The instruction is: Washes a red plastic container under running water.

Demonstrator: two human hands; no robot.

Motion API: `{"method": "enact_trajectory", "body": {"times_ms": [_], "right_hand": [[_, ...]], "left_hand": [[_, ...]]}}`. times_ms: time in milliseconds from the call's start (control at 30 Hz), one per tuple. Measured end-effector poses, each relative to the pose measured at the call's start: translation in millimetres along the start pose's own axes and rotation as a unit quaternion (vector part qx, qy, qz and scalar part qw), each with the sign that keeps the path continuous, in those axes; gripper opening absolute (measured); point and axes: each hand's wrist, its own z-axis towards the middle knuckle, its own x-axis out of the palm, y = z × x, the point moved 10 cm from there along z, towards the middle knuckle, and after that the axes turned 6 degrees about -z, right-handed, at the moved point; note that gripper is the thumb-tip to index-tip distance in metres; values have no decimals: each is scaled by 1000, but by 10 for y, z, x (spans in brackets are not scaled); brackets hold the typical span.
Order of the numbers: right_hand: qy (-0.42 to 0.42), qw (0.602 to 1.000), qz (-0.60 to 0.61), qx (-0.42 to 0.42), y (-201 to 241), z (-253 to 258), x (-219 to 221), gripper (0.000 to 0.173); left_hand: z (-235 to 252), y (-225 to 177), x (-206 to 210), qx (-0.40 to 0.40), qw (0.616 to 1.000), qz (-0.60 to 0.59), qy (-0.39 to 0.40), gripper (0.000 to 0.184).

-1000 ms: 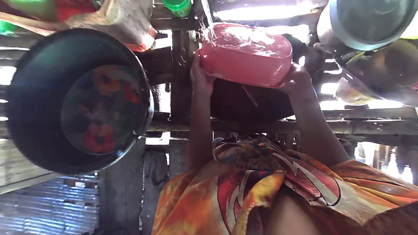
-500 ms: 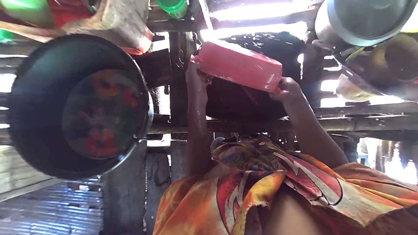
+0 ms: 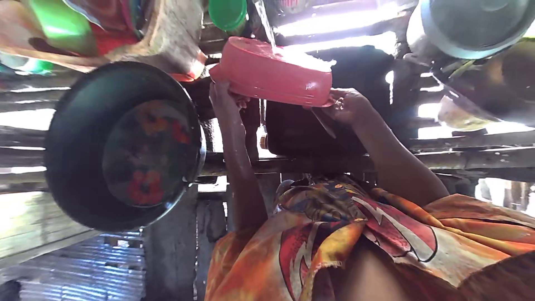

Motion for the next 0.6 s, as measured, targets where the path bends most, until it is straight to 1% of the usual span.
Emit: {"method": "enact_trajectory", "body": {"times_ms": [67,233,300,400,500,600], "right_hand": [[0,1000,-12,-18,29,-46,-60,22],[49,990,-73,-108,244,-119,-253,25],[54,986,-89,-134,321,-151,-349,27],[66,978,-115,-163,380,-206,-433,29],[42,974,-130,-181,406,-264,-524,28],[11,969,-140,-202,402,-312,-652,29]], "left_hand": [[-18,56,2,-15,1000,-15,-6,23],[-43,251,-42,-47,998,-21,-23,24],[-53,330,-37,-62,997,-30,-47,25],[-26,497,6,-84,993,-40,-69,34],[-3,673,27,-89,993,-7,-74,41],[-80,801,56,-114,990,-20,-82,43]]}}
